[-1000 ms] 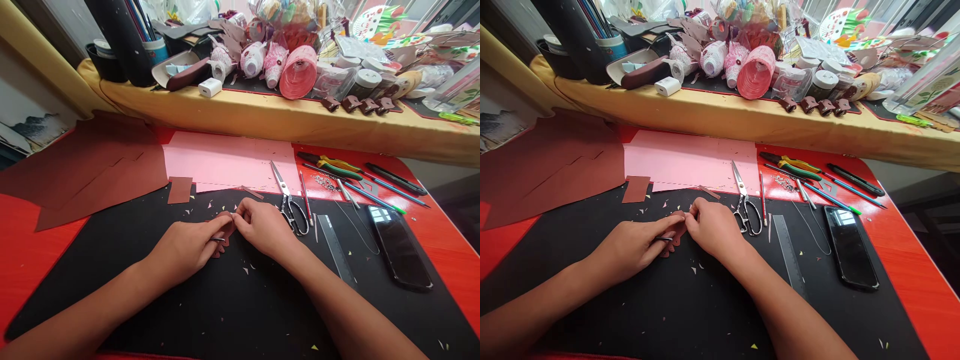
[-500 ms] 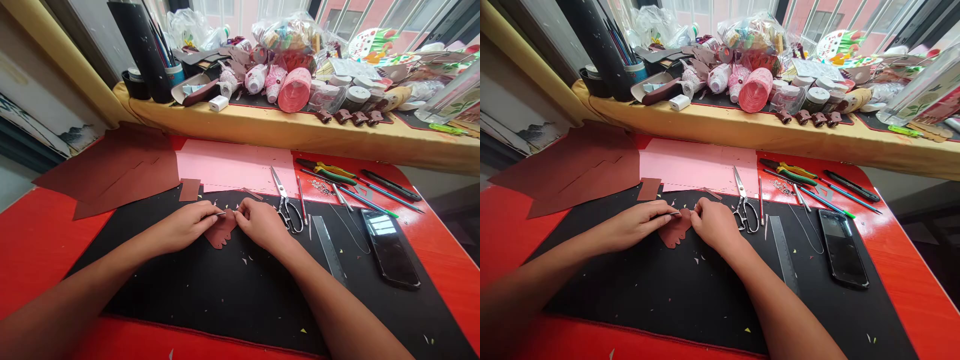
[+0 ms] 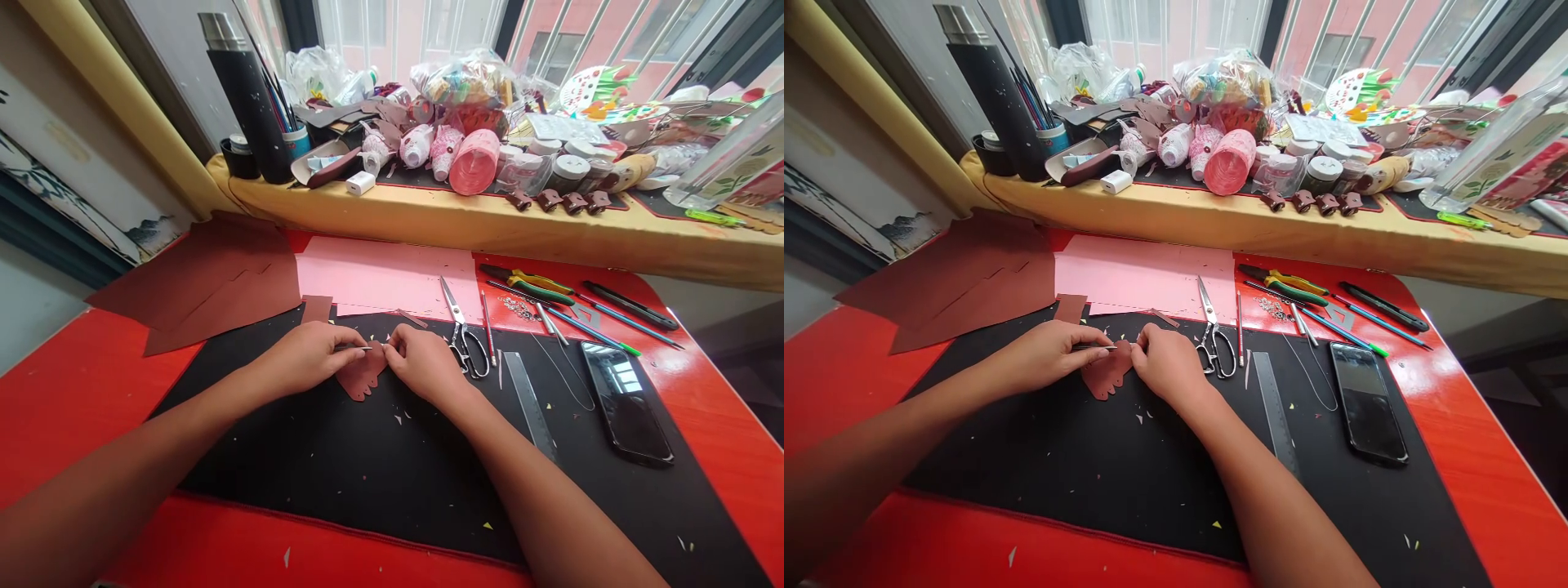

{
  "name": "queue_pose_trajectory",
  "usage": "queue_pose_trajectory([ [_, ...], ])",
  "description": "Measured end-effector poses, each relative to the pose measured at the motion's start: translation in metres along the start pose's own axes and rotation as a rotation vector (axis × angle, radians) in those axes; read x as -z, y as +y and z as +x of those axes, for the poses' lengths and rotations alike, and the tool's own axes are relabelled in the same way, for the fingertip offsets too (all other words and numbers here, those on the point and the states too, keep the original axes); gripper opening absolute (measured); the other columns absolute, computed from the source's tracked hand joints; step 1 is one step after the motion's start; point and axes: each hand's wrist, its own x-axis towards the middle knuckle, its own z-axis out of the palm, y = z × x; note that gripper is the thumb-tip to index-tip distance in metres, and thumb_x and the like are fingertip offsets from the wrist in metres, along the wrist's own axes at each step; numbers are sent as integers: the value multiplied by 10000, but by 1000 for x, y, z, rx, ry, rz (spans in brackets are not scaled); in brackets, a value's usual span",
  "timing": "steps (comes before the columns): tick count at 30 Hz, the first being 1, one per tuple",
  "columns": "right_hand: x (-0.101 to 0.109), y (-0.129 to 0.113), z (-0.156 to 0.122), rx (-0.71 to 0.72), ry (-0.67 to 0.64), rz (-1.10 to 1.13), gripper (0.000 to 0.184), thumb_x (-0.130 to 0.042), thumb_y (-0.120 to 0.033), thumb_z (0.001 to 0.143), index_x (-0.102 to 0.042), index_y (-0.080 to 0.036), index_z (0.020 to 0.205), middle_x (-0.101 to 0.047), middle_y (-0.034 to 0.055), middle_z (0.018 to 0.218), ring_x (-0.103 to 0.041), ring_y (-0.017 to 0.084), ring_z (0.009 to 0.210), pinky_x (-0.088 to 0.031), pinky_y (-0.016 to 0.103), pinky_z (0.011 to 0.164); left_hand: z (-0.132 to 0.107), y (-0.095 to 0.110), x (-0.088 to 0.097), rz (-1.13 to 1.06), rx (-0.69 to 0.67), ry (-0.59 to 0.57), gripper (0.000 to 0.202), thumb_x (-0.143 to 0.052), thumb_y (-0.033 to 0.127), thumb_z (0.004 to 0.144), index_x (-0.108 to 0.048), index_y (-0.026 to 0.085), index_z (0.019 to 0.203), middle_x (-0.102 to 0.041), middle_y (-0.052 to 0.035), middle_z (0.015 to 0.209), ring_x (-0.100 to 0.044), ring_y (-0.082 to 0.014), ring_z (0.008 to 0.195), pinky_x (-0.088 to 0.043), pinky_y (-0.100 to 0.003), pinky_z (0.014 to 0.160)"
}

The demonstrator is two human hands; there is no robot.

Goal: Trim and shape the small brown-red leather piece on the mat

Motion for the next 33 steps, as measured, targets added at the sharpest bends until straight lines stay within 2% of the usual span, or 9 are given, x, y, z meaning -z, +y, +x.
queue_pose_trajectory([
  [3,0,0,1,2,-10,-28,118,-580,-298,955,-654,-225,898,-733,18,823,-623,175,717,-292,277,587,2,-3,-2,7,-10,3,329,-479,393,971,-753,240,1072,-791,-36,1053,-710,-206,936,-499,-266,799],
  [10,1,0,1,6,-23,-47,123,-579,-302,972,-653,-219,919,-732,23,833,-632,175,725,-303,280,595,3,-4,-6,95,-31,11,399,-358,387,1001,-705,199,946,-750,-76,970,-669,-222,890,-485,-305,781],
  [15,2,-1,0,-6,-33,-31,119,-583,-306,966,-659,-223,930,-730,25,838,-621,178,726,-299,274,596,3,-4,-6,95,-20,23,341,-403,366,987,-677,205,865,-729,-45,863,-644,-201,812,-451,-289,716],
  [24,0,0,0,5,-16,-35,124,-575,-306,968,-657,-225,920,-739,31,843,-632,186,740,-294,276,600,-1,0,-5,68,36,-1,233,-482,397,965,-652,239,973,-727,-6,855,-639,-196,788,-416,-283,698],
  [29,0,0,1,8,-11,-44,121,-574,-305,964,-647,-225,909,-733,23,829,-619,178,722,-292,278,595,1,-6,-9,32,44,-1,265,-439,403,992,-630,229,936,-723,-21,902,-641,-194,823,-417,-287,714],
  [33,0,-1,1,-5,-24,-49,128,-579,-316,964,-652,-224,913,-728,20,828,-617,175,719,-291,279,591,4,-9,-9,79,0,-4,349,-372,388,1017,-629,210,863,-708,-37,871,-627,-197,818,-415,-291,721],
])
